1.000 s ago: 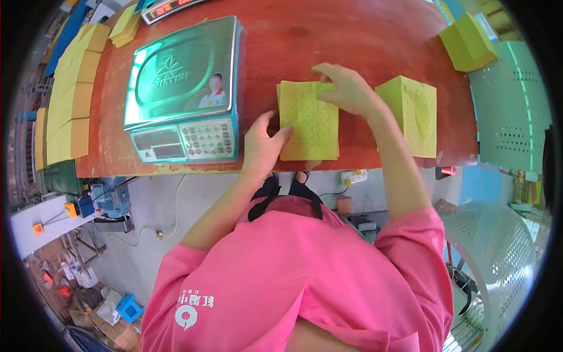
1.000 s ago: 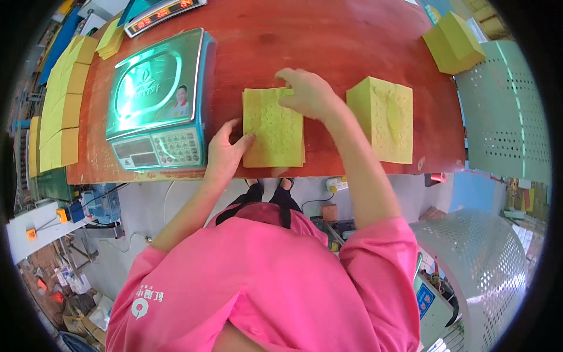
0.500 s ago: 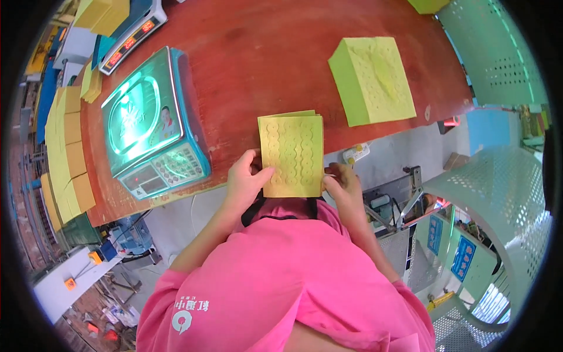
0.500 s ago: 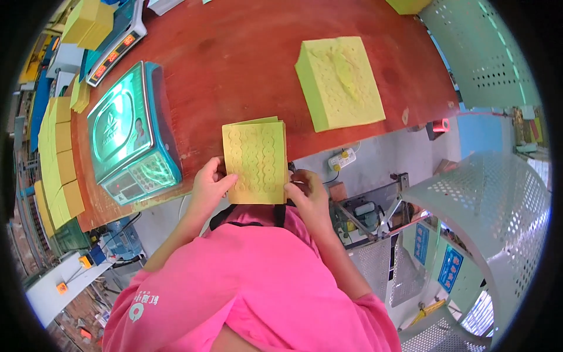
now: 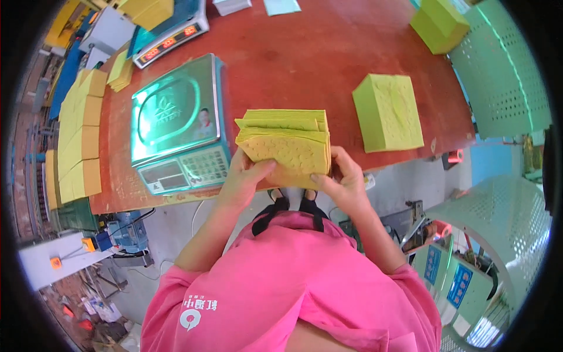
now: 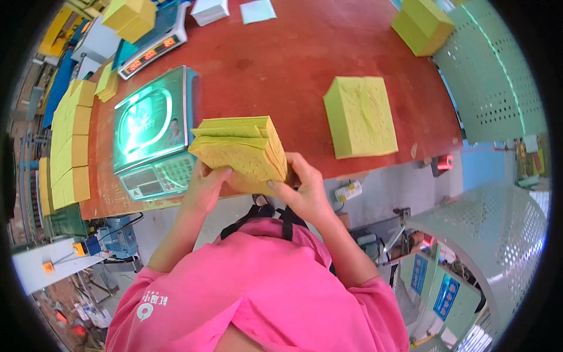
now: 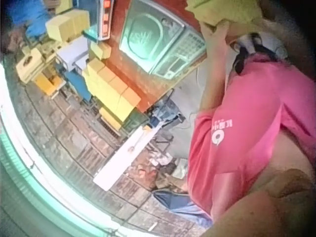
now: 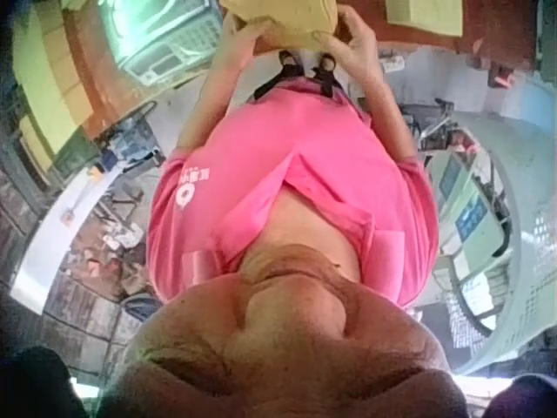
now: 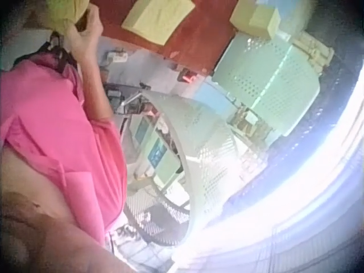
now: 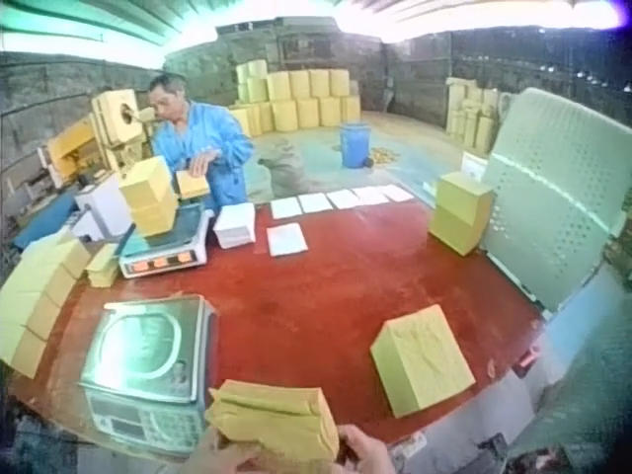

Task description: Weighing and counting stacks of yellow textured paper blocks on a digital scale.

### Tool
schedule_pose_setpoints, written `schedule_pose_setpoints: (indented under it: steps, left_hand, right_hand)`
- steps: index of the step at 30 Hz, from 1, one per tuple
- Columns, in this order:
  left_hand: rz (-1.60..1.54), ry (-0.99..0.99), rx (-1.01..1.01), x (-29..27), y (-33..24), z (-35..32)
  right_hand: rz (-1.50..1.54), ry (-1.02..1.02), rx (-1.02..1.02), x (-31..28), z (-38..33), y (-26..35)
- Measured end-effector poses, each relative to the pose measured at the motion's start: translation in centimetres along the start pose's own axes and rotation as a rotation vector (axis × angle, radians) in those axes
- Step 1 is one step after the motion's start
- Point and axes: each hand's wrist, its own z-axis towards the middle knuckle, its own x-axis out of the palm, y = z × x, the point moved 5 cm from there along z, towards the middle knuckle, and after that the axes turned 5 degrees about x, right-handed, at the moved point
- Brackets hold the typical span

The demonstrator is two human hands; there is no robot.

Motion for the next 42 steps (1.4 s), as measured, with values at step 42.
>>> schedule_pose_setpoints:
  steps: [42]
  left_hand:
    - [0.124, -0.053, 0.314, -2.3, 0.6, 6.2]
  right_hand:
    - [-0.709, -0.464, -0.757, 1.9, 3.9, 9.1]
